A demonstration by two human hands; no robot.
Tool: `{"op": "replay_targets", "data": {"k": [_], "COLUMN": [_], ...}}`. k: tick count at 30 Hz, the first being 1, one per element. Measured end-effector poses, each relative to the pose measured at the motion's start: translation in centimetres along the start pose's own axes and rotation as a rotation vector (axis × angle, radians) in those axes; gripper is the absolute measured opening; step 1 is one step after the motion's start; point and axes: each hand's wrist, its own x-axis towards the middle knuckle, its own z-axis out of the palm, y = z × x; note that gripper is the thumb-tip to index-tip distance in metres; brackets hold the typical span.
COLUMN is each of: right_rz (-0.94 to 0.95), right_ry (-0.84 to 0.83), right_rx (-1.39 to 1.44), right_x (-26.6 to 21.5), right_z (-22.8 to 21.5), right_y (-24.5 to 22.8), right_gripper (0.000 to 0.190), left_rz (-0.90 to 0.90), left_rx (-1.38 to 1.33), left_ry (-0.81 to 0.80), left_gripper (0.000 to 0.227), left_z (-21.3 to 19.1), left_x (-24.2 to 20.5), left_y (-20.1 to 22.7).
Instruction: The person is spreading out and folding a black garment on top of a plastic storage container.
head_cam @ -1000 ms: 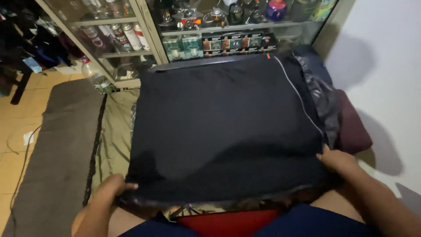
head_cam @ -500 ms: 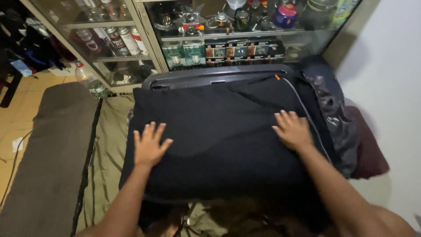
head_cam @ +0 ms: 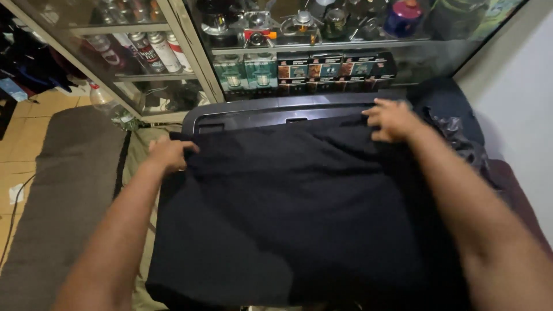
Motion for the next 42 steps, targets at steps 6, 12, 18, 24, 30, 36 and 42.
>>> {"op": "replay_targets", "data": {"k": [6,12,18,24,30,36,42], "right_rz": [0.067,0.440,0.312,0.520,0.820,0.615,0.242], "right_ry": [0.136,-0.485,-0.615,-0.219,-0.163,0.178,0.575], "right_rx": [1.019,0.915,0.877,0.285,0.784,0.707,0.563], "right_x": [-4.5,-7.5,-2.9,-5.1,-6.2,-9.3,-5.4], "right_z": [-7.8,-9.0,4.2,-4.6,-1.6,3.8,5.9], "right_y": [6.0,6.6,15.7,8.8,2.0,3.5,10.2], "right_gripper": [0.010,0.050,0.069,0.038,0.056,0.099,0.032], "left_rz": [-0.054,-0.011,-0.142,-0.144,-0.457,-0.372,-0.370], "left_rx": [-0.016,-0.147,-0.443,-0.511,-0.676,-0.613,-0.574], "left_ry": [-0.206,-0.242,-0.285,0.049,0.033,0.265,0.583], "left_gripper": [0.093,0.081,0.091,0.017,0.084,0.040,0.040], "left_z": [-4.8,-3.6,-2.5,0.1,3.6,4.0,-4.1], "left_x": [-2.4,-2.1,0.8,4.0,2.1,-0.5,1.4], "left_y": [-1.2,0.6,-1.0,-1.9,0.1,1.0,0.5]}}
